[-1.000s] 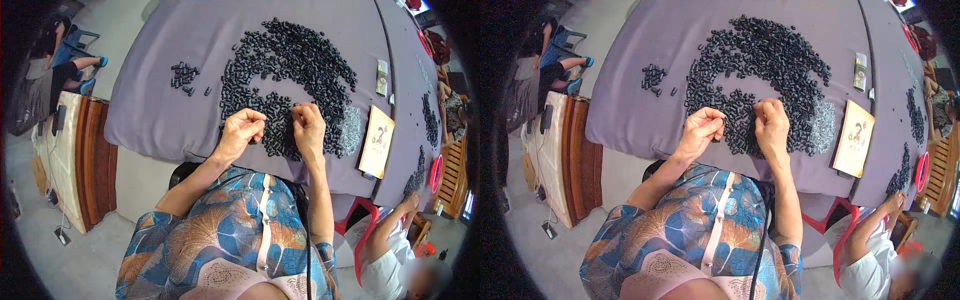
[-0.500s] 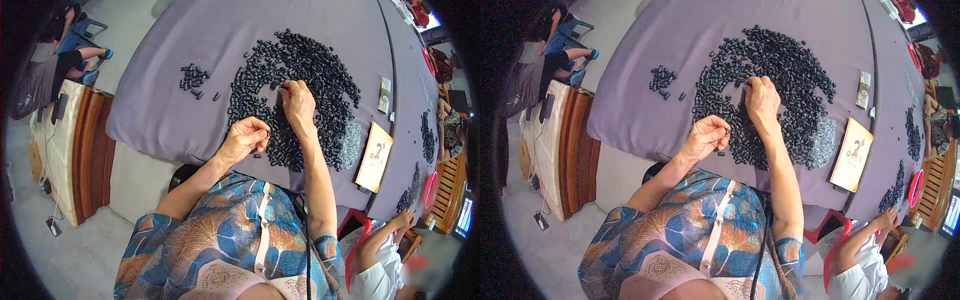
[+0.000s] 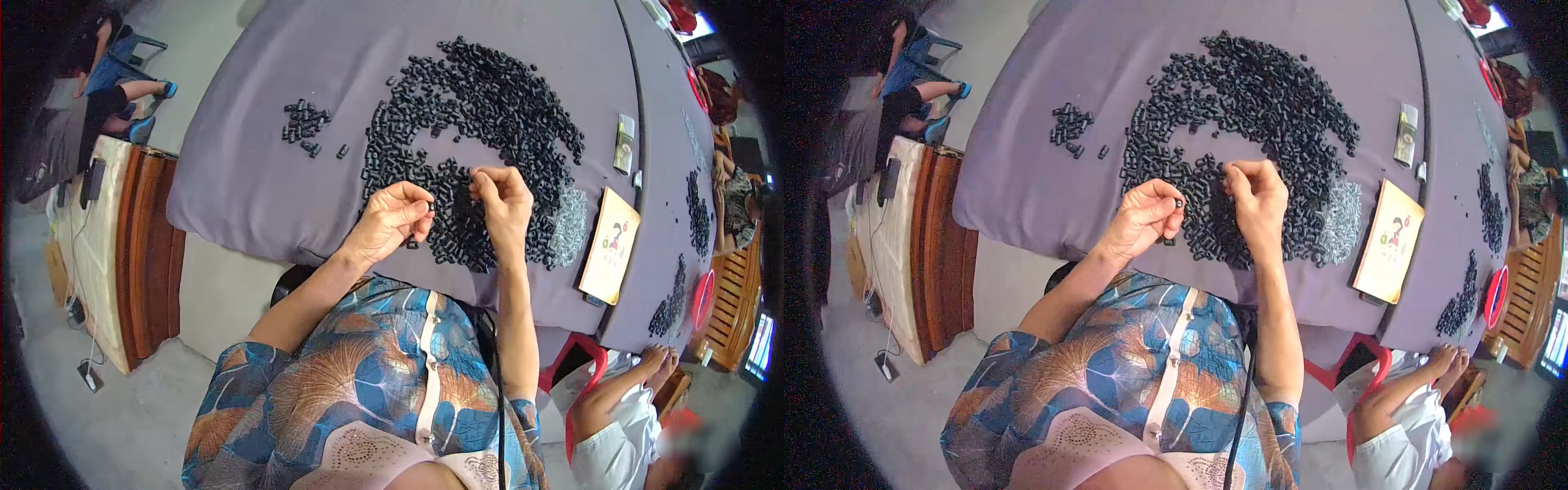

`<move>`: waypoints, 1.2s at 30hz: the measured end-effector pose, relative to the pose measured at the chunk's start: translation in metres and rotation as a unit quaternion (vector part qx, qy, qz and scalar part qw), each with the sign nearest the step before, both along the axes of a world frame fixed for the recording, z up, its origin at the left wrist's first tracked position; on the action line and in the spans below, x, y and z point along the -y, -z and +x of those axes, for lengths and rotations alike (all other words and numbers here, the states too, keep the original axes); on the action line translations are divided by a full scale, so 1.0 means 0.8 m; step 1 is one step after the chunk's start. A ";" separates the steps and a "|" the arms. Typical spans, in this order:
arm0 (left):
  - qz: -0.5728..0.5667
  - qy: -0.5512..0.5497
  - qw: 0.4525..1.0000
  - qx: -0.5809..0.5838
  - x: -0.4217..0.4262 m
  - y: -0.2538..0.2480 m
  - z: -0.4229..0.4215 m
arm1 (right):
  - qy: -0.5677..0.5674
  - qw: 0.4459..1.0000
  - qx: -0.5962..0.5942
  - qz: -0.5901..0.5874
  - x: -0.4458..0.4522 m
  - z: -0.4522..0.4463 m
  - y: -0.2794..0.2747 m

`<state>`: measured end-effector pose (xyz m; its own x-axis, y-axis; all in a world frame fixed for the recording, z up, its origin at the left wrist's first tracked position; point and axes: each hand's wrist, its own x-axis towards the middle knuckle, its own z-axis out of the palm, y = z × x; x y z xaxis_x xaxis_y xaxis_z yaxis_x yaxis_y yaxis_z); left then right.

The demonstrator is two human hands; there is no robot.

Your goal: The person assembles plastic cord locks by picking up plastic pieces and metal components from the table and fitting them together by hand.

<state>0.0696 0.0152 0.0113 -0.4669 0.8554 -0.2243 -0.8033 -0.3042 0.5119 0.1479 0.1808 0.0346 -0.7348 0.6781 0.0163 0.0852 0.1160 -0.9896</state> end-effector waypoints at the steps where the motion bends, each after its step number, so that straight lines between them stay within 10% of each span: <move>1: 0.002 0.004 1.000 -0.004 -0.001 -0.004 0.000 | -0.003 0.998 -0.022 -0.054 0.006 0.010 -0.005; 6: -0.026 -0.001 0.999 -0.047 -0.008 -0.011 0.003 | -0.007 0.980 -0.037 -0.197 0.026 0.046 -0.010; 36: -0.149 -0.032 0.957 -0.249 -0.023 -0.015 0.033 | 0.006 0.986 -0.002 -0.167 0.063 0.061 -0.007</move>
